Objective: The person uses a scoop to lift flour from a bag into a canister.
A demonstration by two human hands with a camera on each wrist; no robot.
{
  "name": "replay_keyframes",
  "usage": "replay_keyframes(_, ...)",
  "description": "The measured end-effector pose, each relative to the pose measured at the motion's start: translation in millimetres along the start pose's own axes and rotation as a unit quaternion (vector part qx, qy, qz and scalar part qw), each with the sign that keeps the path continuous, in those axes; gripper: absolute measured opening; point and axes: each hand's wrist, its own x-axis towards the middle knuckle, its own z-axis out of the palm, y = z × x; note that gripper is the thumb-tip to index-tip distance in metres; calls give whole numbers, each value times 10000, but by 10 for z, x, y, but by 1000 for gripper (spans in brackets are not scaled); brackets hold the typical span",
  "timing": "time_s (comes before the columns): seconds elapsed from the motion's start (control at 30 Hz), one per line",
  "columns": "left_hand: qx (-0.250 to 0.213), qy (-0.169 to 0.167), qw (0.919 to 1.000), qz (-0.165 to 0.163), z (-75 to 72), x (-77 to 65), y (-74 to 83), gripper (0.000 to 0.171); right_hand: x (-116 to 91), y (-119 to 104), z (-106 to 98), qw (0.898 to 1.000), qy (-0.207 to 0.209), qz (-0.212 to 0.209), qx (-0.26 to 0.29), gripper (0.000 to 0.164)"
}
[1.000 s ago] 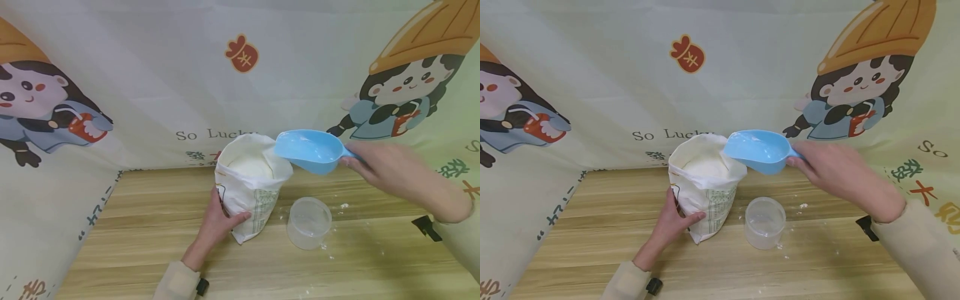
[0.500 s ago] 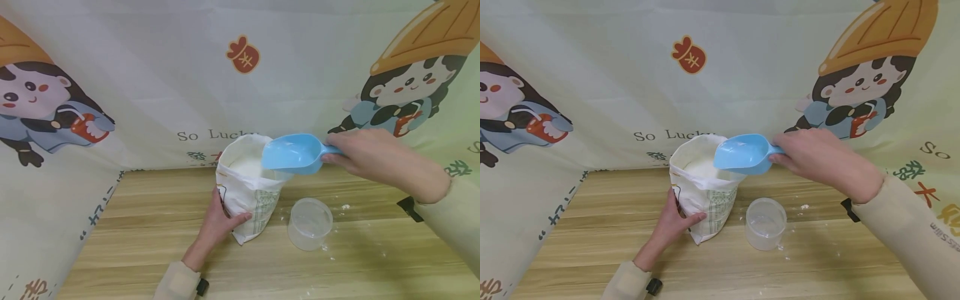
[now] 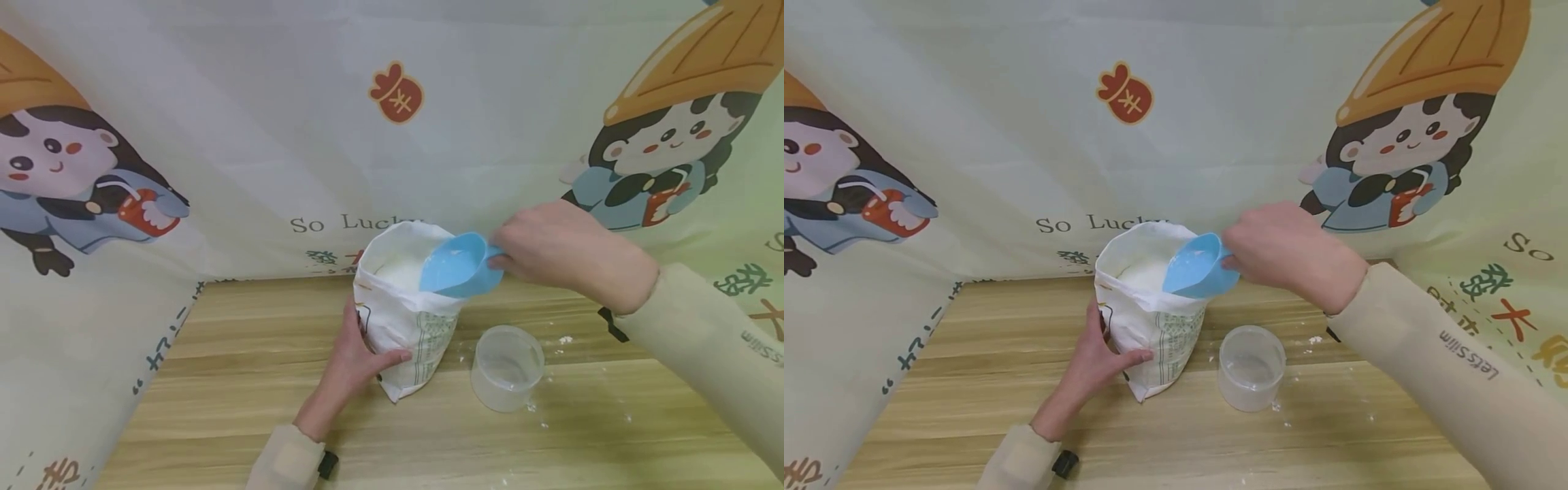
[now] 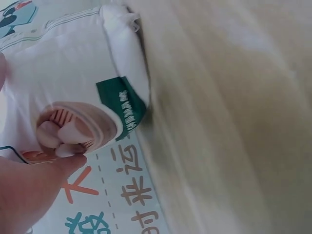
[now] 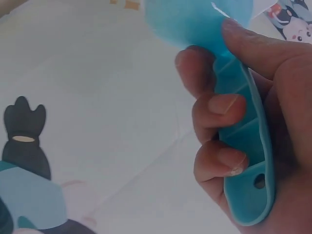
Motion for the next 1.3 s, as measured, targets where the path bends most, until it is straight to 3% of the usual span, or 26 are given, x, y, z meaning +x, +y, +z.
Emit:
replay_keyframes(0.3,234,53,9996,-132,-19,18,22,138,159,-145,-104,9992,-277,60,-283,39)
replay_keyframes(0.53,393,76,9992,-91,-7,20,15,132,259,-233,-147,9968,-559,25,-577,34)
replay_keyframes(1.3,495,83,9984,-243,0,10,63,130,492,-300,104,9969,-674,10,-395,37)
